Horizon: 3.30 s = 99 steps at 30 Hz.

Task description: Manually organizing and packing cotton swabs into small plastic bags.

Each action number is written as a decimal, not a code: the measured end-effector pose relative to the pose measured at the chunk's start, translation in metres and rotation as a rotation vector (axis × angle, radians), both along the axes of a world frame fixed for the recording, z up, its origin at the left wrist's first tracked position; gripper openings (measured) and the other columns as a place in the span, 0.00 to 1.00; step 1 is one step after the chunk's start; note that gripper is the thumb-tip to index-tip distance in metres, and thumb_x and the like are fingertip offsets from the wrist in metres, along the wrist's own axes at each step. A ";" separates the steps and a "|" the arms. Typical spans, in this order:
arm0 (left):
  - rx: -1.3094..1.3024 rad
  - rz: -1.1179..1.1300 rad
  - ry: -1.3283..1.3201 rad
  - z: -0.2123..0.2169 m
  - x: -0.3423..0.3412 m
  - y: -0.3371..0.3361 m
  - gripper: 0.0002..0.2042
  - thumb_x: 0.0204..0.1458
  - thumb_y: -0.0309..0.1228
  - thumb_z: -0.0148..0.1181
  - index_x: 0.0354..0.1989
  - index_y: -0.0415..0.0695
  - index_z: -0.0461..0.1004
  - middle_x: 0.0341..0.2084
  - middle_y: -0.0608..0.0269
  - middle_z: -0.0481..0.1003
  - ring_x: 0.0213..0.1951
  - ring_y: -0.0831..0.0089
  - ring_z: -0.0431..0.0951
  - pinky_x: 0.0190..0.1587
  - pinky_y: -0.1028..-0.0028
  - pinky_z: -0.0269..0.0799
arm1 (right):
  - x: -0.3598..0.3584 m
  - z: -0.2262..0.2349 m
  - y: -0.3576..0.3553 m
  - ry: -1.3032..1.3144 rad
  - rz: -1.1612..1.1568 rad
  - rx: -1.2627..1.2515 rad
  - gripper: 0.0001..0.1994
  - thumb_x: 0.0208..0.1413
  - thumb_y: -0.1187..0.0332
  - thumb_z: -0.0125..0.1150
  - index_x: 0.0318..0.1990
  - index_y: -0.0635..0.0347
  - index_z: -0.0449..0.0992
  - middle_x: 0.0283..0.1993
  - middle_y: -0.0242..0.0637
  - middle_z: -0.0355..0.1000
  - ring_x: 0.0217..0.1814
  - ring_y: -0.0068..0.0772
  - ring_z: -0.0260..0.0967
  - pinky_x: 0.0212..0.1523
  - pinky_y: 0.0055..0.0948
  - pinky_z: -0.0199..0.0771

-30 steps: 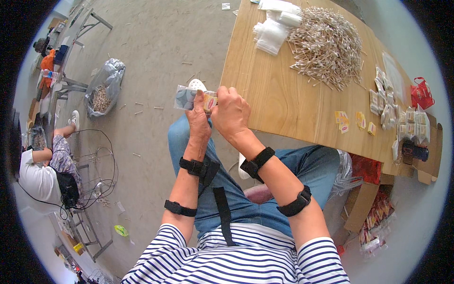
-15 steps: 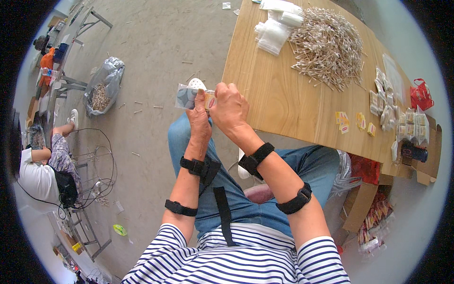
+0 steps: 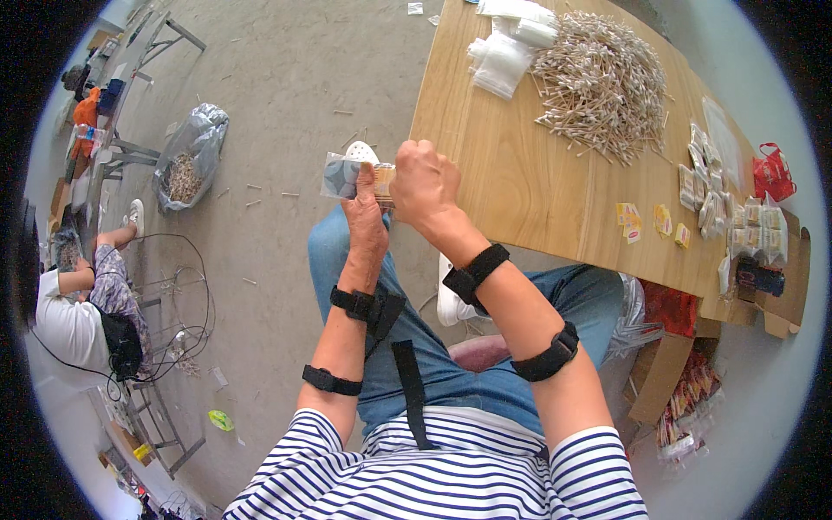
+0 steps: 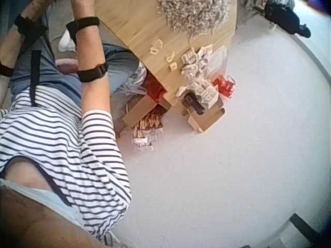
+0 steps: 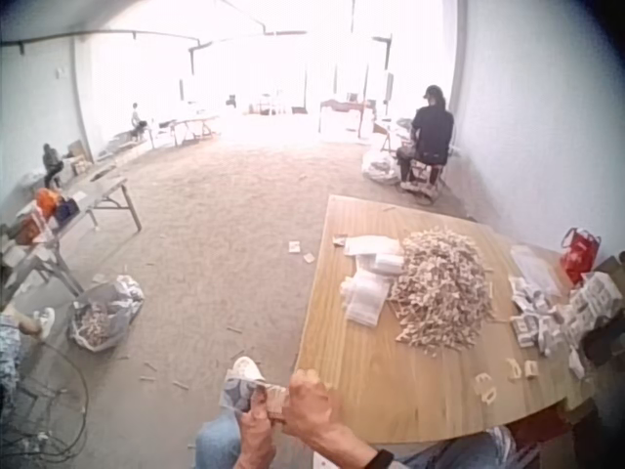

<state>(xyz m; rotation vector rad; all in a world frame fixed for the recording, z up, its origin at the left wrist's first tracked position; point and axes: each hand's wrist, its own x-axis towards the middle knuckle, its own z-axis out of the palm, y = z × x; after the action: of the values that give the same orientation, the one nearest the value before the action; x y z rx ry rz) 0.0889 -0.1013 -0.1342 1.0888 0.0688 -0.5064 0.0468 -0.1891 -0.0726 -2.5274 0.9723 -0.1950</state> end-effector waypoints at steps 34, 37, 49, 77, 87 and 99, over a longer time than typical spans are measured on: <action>0.016 -0.010 -0.028 0.001 0.000 -0.003 0.10 0.63 0.38 0.62 0.36 0.44 0.75 0.31 0.73 0.74 0.33 0.83 0.71 0.36 0.76 0.71 | -0.062 -0.031 0.031 0.071 0.088 -0.240 0.66 0.27 0.43 0.81 0.73 0.70 0.49 0.79 0.54 0.40 0.83 0.52 0.30 0.77 0.60 0.31; 0.031 0.011 -0.019 -0.001 0.000 -0.003 0.10 0.63 0.37 0.62 0.36 0.44 0.75 0.31 0.73 0.74 0.33 0.83 0.72 0.36 0.76 0.71 | -0.057 -0.031 0.036 0.112 0.063 -0.236 0.66 0.31 0.42 0.79 0.73 0.72 0.46 0.79 0.56 0.40 0.83 0.54 0.31 0.77 0.61 0.31; -0.015 0.023 -0.026 -0.006 0.001 -0.005 0.09 0.62 0.36 0.63 0.40 0.44 0.72 0.33 0.73 0.74 0.34 0.82 0.72 0.38 0.75 0.73 | -0.053 -0.030 0.038 0.111 0.092 -0.257 0.64 0.31 0.46 0.80 0.73 0.71 0.47 0.79 0.54 0.40 0.83 0.52 0.30 0.77 0.60 0.32; -0.140 0.017 0.168 -0.020 0.020 0.005 0.10 0.60 0.33 0.65 0.44 0.46 0.73 0.33 0.72 0.76 0.33 0.81 0.78 0.32 0.75 0.79 | -0.040 -0.036 0.042 -0.091 0.253 -0.201 0.53 0.40 0.62 0.75 0.73 0.71 0.50 0.78 0.57 0.43 0.82 0.54 0.35 0.78 0.48 0.39; -0.099 0.055 0.075 -0.013 0.017 0.006 0.08 0.61 0.34 0.65 0.41 0.46 0.73 0.32 0.74 0.76 0.31 0.83 0.77 0.30 0.77 0.76 | -0.044 -0.026 0.040 -0.118 0.140 -0.158 0.55 0.39 0.59 0.76 0.72 0.72 0.49 0.78 0.57 0.41 0.82 0.56 0.34 0.79 0.50 0.34; -0.082 0.051 0.076 -0.011 0.015 0.004 0.10 0.60 0.35 0.65 0.44 0.46 0.74 0.32 0.75 0.75 0.33 0.84 0.75 0.33 0.78 0.74 | -0.051 -0.030 0.045 0.088 0.061 -0.221 0.61 0.37 0.51 0.79 0.73 0.71 0.47 0.79 0.54 0.39 0.83 0.52 0.30 0.78 0.54 0.31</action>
<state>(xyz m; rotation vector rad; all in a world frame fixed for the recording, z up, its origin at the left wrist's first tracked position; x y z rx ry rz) 0.1042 -0.0971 -0.1456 0.9853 0.1409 -0.5009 -0.0044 -0.1439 -0.1026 -2.7846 0.9519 -0.1833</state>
